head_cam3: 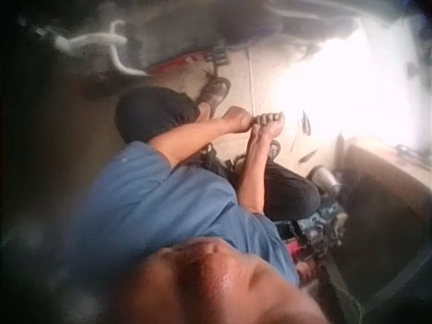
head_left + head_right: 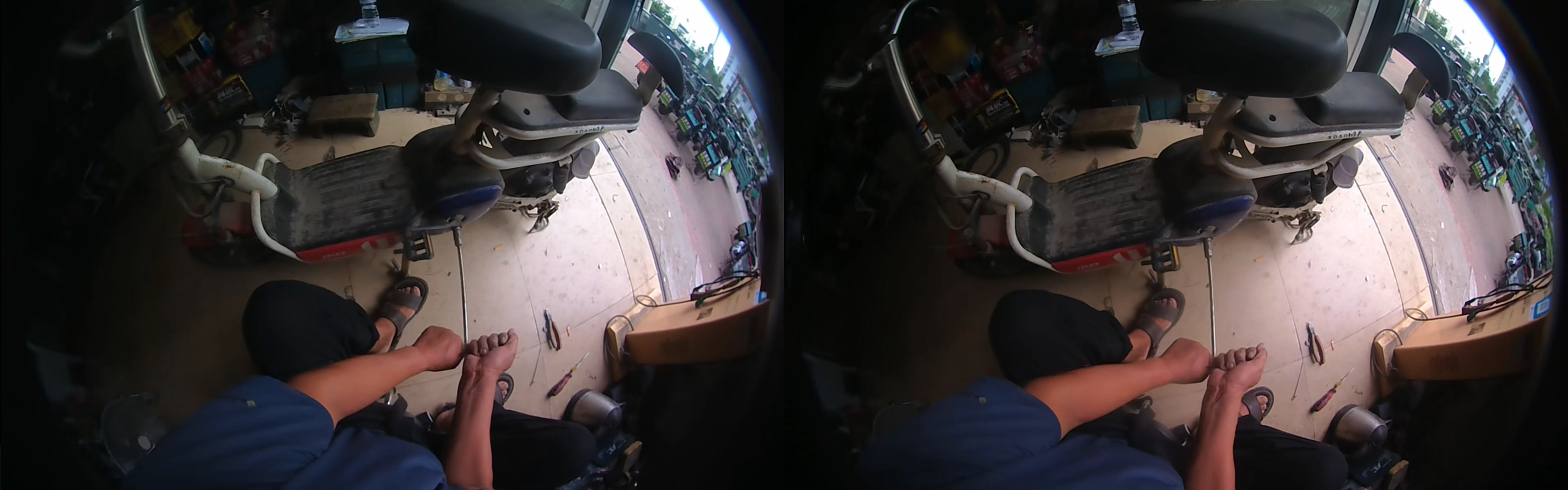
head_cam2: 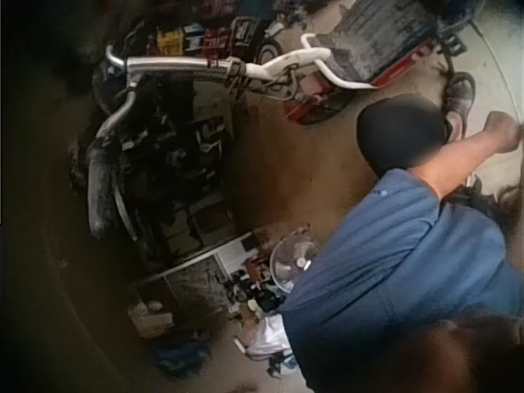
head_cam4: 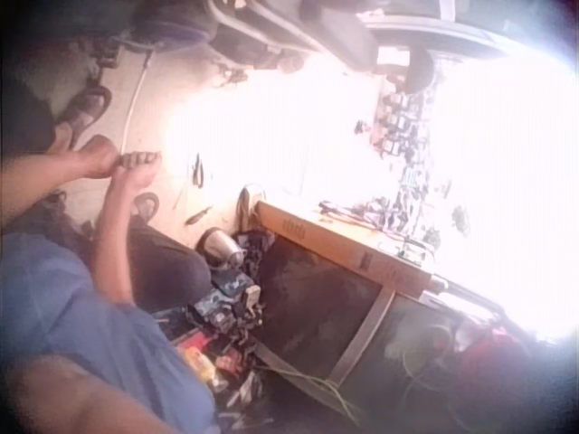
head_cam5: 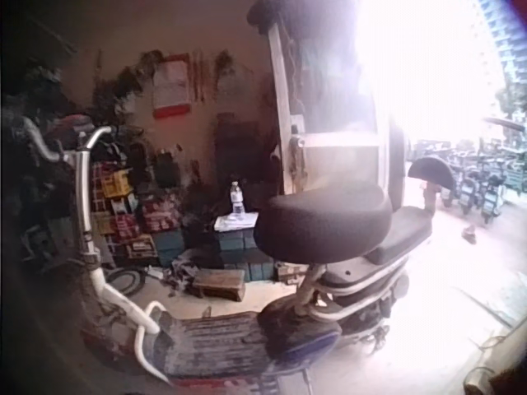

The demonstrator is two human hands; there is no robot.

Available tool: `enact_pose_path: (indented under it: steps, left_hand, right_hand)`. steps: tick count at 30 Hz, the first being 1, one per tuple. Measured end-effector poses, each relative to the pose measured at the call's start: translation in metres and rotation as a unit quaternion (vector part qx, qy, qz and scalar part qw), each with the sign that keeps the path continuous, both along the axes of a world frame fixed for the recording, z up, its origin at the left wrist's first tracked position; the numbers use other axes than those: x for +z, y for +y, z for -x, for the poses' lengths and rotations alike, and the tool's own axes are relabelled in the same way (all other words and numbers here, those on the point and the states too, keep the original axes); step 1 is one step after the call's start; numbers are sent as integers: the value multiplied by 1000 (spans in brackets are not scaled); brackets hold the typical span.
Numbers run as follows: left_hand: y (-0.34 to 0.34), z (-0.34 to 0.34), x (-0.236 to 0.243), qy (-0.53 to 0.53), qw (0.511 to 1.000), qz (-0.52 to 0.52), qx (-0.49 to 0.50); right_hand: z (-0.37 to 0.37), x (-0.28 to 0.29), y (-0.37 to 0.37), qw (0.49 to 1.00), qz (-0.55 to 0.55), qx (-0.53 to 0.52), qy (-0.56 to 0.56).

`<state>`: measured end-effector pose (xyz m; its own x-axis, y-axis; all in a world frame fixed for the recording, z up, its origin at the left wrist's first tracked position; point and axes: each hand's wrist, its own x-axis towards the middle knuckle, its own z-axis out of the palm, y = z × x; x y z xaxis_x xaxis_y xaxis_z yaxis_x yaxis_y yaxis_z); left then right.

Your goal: The person removes and repairs parts of a moped by using a socket wrench and a hammer to loosen components and fit a new part into the chassis.

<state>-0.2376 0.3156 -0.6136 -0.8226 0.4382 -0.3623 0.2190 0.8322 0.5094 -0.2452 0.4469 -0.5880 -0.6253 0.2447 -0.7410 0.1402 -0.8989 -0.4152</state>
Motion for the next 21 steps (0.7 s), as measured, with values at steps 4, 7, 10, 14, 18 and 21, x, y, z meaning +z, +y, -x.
enact_pose_path:
  steps: [4,7,10,14,18,21]
  left_hand:
    - [20,-5,-14,28,1000,-1,0]
    - [17,-3,-15,-3,999,-33,37]
    - [18,-5,-22,-46,992,-38,111]
    - [16,-3,-34,-59,973,-152,166]
    - [0,21,-56,-206,964,-166,15]
    - [-19,61,-37,-283,943,-131,119]
  right_hand:
    - [2,4,0,997,-65,8,35]
    - [-8,-18,-8,983,-180,8,38]
    - [-23,-18,-11,942,-307,107,83]
    - [-36,-27,6,912,-282,246,165]
    - [-41,-56,16,845,-344,372,170]
    - [-43,-33,9,519,-726,442,94]
